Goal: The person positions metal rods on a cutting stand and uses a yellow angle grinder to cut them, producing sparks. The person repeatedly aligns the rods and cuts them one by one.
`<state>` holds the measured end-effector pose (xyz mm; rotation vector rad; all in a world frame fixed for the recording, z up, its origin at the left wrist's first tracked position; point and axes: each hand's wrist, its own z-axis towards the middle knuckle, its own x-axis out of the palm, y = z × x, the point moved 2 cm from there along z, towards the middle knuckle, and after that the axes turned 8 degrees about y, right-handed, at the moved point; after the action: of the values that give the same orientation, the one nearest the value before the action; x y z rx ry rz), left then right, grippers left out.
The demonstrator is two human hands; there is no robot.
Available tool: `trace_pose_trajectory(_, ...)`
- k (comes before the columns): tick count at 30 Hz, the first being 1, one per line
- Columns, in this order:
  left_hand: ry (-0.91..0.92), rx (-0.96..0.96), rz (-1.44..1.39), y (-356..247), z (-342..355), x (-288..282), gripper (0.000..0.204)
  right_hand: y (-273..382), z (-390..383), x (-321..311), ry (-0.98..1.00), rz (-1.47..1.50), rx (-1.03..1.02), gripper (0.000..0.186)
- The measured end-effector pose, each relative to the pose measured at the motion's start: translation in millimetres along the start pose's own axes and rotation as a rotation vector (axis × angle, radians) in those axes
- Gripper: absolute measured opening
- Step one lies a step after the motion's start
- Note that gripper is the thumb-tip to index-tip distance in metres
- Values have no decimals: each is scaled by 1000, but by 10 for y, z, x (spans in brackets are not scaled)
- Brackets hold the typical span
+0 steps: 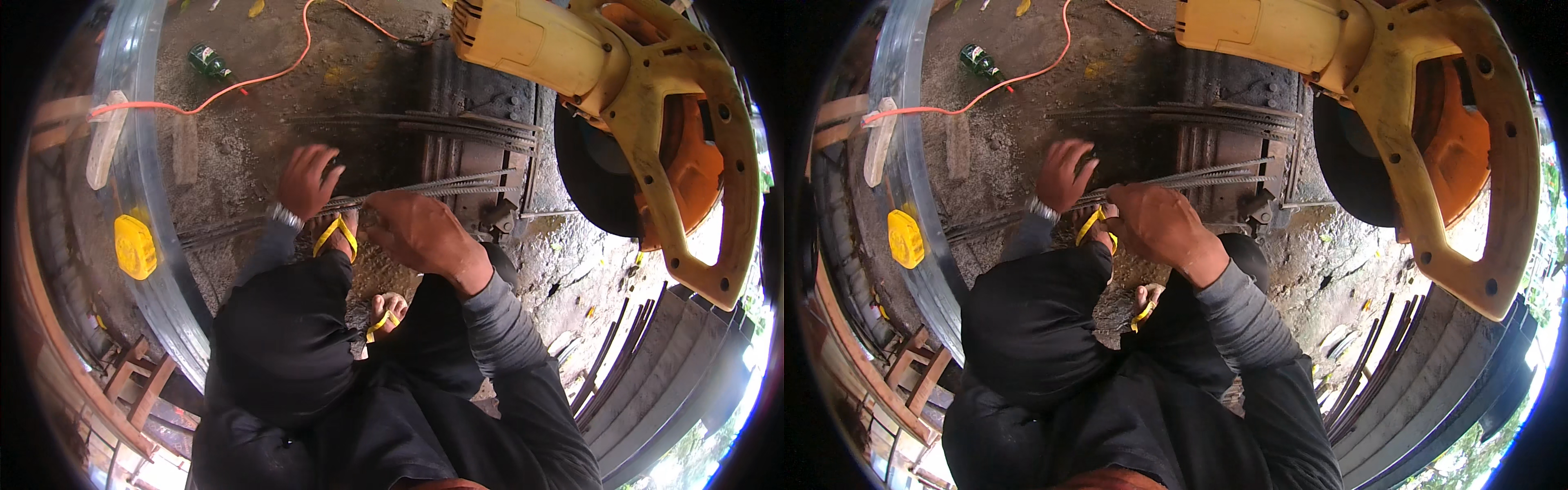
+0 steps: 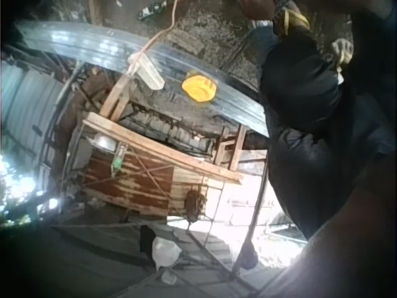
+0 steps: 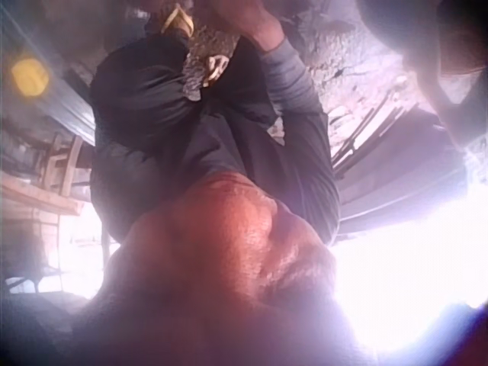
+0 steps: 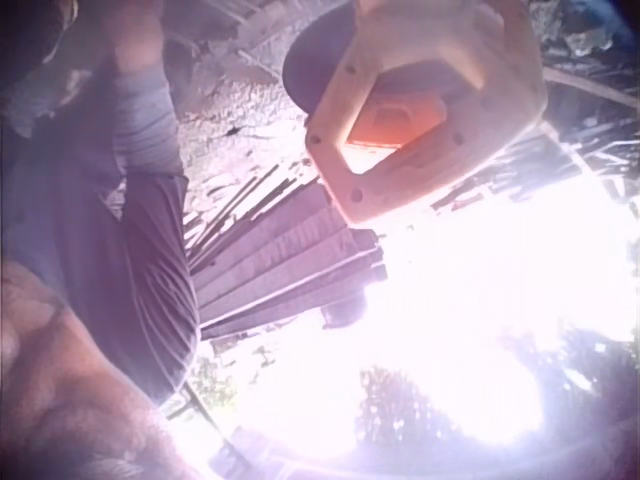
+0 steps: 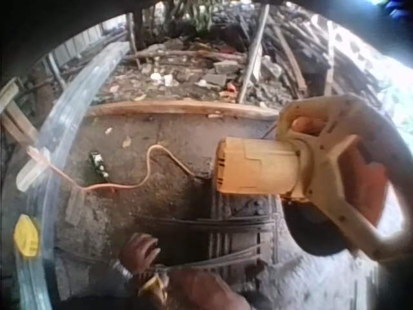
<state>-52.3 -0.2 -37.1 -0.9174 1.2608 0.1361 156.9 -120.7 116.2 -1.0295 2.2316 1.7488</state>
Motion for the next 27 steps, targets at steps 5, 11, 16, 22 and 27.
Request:
trace_pose_trajectory(5,64,317,42,-362,1071,185,58,-76,-56,40,14,-59,43,39)
trace_pose_trajectory(11,567,259,387,-686,1823,404,70,-193,-130,-50,-26,-62,128,39)
trace_pose_trajectory(16,624,290,596,-841,2003,357,49,-198,-232,-186,-18,-34,233,41)
trace_pose_trajectory(22,586,388,651,-938,2060,327,39,-171,-255,-273,-27,68,254,43)
trace_pose_trajectory(27,542,364,544,-834,2024,447,46,-193,-227,-207,-81,-30,170,44)
